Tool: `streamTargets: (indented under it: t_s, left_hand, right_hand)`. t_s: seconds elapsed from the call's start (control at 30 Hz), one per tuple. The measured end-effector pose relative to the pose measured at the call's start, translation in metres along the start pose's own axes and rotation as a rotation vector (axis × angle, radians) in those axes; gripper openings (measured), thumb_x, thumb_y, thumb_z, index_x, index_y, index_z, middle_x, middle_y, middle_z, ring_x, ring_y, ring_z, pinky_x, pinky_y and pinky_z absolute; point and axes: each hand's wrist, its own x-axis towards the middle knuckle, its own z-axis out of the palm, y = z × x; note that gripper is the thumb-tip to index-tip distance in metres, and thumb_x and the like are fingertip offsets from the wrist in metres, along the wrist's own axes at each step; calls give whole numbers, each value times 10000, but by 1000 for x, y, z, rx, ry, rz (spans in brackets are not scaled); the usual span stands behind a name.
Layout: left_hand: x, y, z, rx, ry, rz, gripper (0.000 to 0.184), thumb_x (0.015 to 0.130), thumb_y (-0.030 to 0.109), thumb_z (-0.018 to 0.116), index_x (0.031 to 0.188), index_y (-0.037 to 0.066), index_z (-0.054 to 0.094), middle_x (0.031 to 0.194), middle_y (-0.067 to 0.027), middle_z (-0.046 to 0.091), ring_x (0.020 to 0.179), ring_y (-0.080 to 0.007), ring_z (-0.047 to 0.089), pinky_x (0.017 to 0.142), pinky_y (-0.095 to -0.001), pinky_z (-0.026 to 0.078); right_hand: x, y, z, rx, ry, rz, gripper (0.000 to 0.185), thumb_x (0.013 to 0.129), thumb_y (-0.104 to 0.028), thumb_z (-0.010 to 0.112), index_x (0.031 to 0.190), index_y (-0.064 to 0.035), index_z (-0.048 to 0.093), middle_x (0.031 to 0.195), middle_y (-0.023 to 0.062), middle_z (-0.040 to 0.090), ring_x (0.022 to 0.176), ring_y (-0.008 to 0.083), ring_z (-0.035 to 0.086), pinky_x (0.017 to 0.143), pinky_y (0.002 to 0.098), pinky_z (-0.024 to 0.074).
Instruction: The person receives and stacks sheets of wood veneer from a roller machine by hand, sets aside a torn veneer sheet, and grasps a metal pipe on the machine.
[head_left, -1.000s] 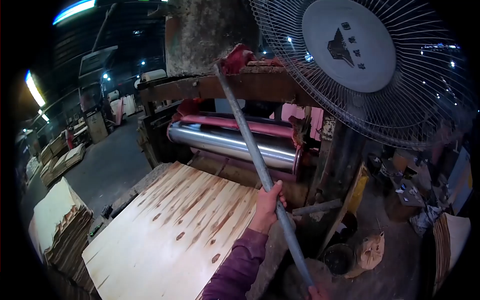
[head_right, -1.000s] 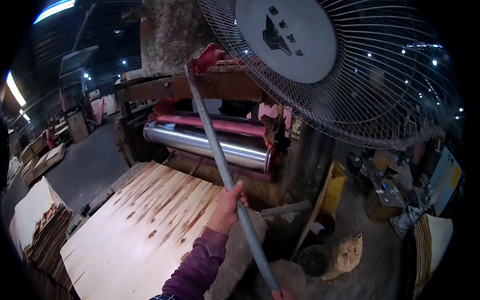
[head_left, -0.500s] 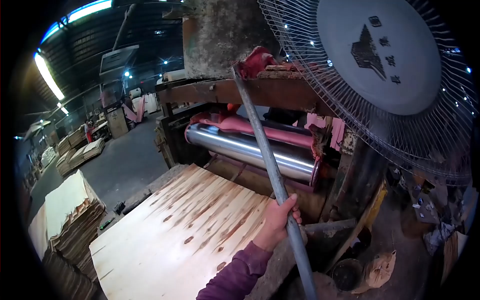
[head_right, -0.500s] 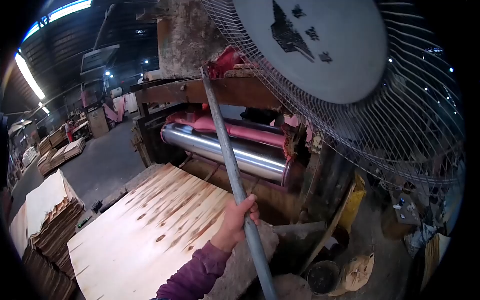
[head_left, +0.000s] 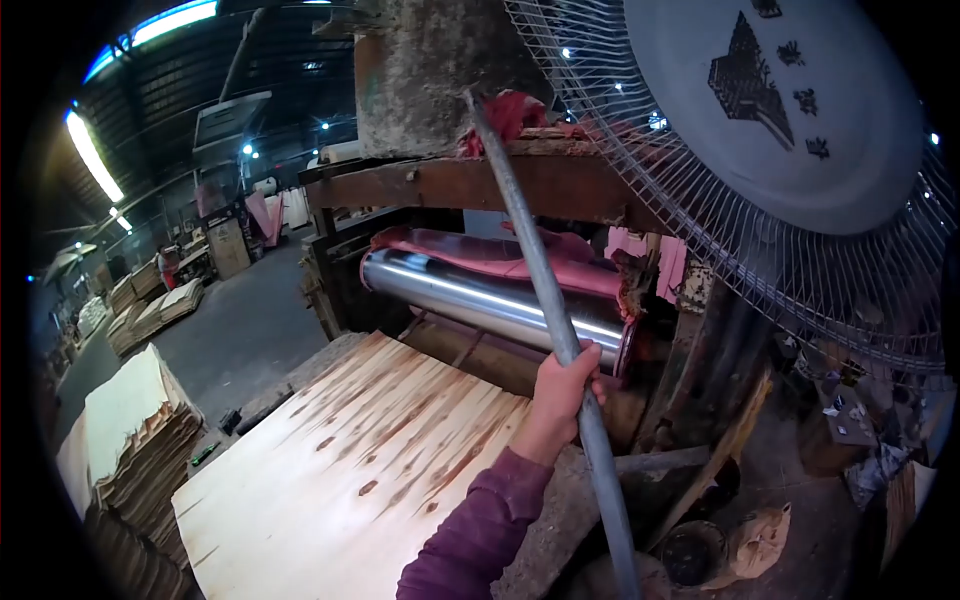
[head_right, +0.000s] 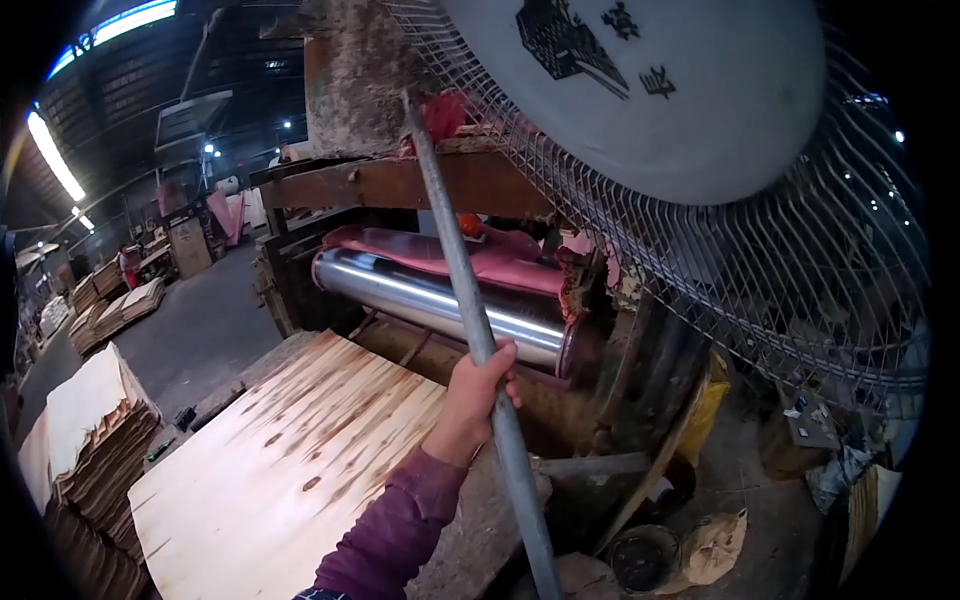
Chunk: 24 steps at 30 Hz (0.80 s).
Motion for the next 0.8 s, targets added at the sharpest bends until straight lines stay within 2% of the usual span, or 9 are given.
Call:
streamTargets:
  t_s: [0.07,0.17,0.27,0.47,0.57,0.6,0.7,0.73,0.8]
  left_hand:
    - [5,-1,4,55,49,29,217,886,162,651,965,50,482,709,-32,499,524,-127,513,458,-287,463]
    - [7,-4,6,123,62,71,249,877,138,649,962,57,429,698,-45,516,489,-133,531,427,-283,457]
    - [8,-3,8,166,65,116,264,875,127,634,966,55,398,694,-46,523,458,-135,538,401,-288,457]
    - [9,-3,7,251,109,120,319,857,161,648,1036,23,423,717,-55,538,468,-132,550,420,-283,460]
    - [17,-11,-1,235,74,182,366,847,185,662,1077,18,432,731,-65,560,472,-128,555,442,-283,468]
    - [16,-10,-1,271,95,179,424,848,204,666,1144,14,429,728,-61,568,472,-127,557,460,-288,474]
    - [8,-2,3,340,147,209,491,853,235,666,1218,25,413,720,-55,566,478,-131,567,473,-293,481]
    - [4,1,4,375,142,242,569,876,264,646,1315,38,363,729,-61,566,481,-140,570,477,-299,486]
    - [-6,11,11,383,182,290,598,893,278,627,1359,53,326,741,-71,568,479,-150,572,477,-305,487]
  right_hand:
    - [12,6,-2,-10,-58,10,316,973,-350,478,833,-83,574,662,11,524,546,140,498,461,312,389]
    - [16,-23,-6,243,-74,291,335,970,-376,477,849,-82,581,660,20,527,523,151,504,473,309,444]
    - [22,-4,-8,372,-137,332,353,969,-405,470,863,-91,591,653,13,512,527,149,516,522,324,519]
    - [22,-13,-12,340,-159,337,344,971,-424,463,871,-114,574,643,-9,487,529,132,514,566,348,564]
    - [18,-17,-7,420,-123,361,325,974,-417,464,830,-136,546,617,-26,455,516,108,488,523,315,527]
    - [16,-25,-7,401,-127,369,325,974,-418,464,821,-140,536,617,-28,457,511,106,483,509,305,511]
    - [11,-43,-7,351,-123,388,328,975,-419,461,799,-148,513,618,-31,463,502,99,471,474,282,466]
    - [9,-46,-6,338,-110,392,329,976,-419,460,796,-148,509,619,-29,467,504,97,471,466,276,453]
    - [7,-44,-5,322,-100,380,328,978,-416,456,805,-143,509,623,-24,473,507,98,477,459,272,445]
